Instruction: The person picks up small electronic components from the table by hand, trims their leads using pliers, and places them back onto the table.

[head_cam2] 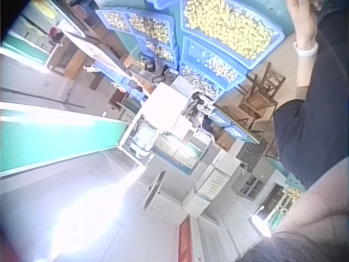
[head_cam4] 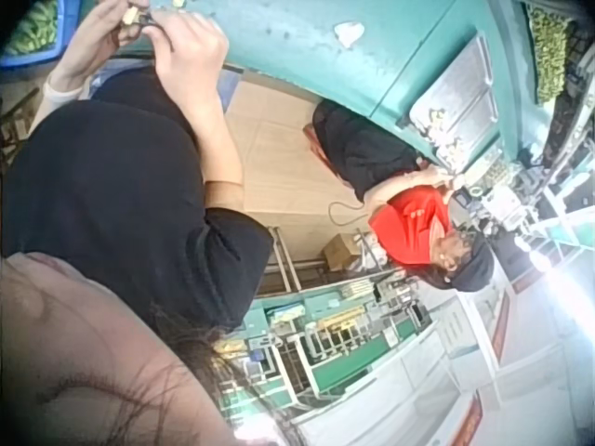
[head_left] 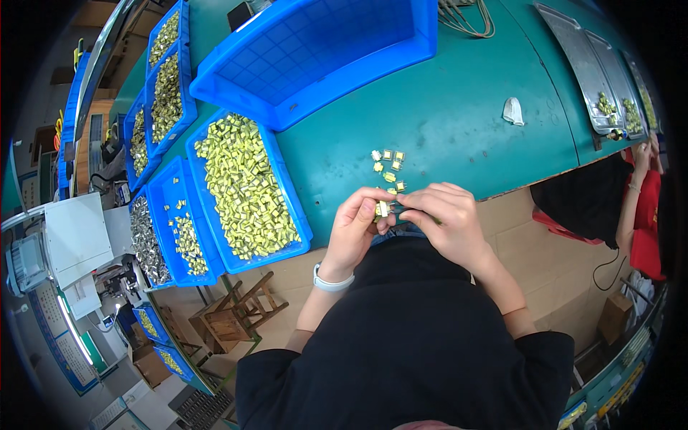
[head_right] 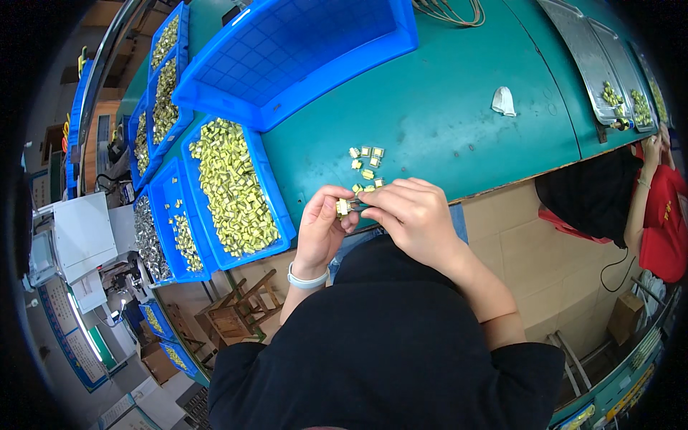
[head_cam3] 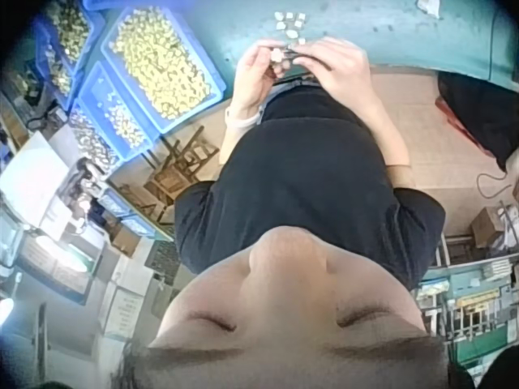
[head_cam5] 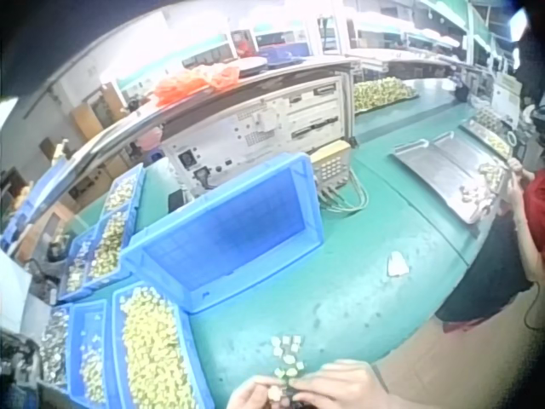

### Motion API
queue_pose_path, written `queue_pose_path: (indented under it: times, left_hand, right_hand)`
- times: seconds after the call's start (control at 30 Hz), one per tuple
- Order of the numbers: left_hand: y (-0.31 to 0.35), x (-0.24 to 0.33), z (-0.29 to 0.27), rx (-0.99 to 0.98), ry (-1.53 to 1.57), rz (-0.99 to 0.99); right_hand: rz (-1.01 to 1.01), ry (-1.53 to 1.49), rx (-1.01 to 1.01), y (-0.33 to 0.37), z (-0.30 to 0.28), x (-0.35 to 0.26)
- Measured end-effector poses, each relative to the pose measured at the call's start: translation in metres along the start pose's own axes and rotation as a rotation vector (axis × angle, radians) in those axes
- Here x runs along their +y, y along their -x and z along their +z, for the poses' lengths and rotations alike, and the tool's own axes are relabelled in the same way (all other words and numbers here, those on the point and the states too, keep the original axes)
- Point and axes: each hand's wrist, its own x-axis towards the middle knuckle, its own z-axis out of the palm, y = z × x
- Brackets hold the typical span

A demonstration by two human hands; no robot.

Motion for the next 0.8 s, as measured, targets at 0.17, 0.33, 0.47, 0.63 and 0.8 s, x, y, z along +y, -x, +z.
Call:
queue_pose_path:
  times: [0.17,0.33,0.47,0.63,0.8]
  left_hand:
    - [-0.007,0.005,0.001,0.045,0.234,-0.042]
    - [-0.011,0.0,-0.036,0.166,0.052,-0.12]
    - [-0.017,-0.016,-0.043,0.302,-0.647,-0.063]
    - [-0.026,-0.017,-0.023,0.373,-1.23,0.04]
    - [-0.031,-0.022,-0.022,0.316,-1.41,0.082]
  right_hand:
    - [0.038,-0.038,0.006,0.001,0.001,0.005]
    - [0.323,-0.284,0.102,0.003,0.001,0.016]
    - [0.334,-0.326,0.147,0.009,0.01,0.038]
    - [0.293,-0.339,0.171,0.017,0.024,0.054]
    - [0.218,-0.327,0.176,0.02,0.03,0.06]
